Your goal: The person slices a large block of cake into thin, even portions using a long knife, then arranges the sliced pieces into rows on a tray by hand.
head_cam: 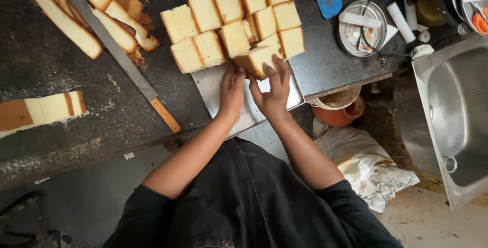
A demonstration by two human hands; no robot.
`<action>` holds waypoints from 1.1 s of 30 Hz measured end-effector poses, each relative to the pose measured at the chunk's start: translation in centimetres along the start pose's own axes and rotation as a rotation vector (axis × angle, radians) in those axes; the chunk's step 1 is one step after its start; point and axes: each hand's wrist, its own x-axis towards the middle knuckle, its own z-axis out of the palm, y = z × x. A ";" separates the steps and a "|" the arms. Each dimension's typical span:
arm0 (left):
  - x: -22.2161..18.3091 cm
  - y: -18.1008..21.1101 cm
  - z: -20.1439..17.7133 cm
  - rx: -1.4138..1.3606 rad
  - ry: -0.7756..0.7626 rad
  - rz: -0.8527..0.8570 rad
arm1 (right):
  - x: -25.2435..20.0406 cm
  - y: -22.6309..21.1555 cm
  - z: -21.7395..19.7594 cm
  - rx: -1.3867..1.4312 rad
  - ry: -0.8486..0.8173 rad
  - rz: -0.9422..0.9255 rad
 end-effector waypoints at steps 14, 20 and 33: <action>1.1 -1.5 -2.0 0.061 0.097 -0.171 | 1.3 -0.7 -0.9 0.252 0.009 0.219; 1.7 -1.1 -1.9 0.132 0.071 -0.178 | 0.6 -0.4 -0.2 0.159 -0.014 0.160; 1.3 1.0 -2.6 0.179 -0.045 -0.133 | -6.5 -0.6 -3.2 0.030 -0.007 0.063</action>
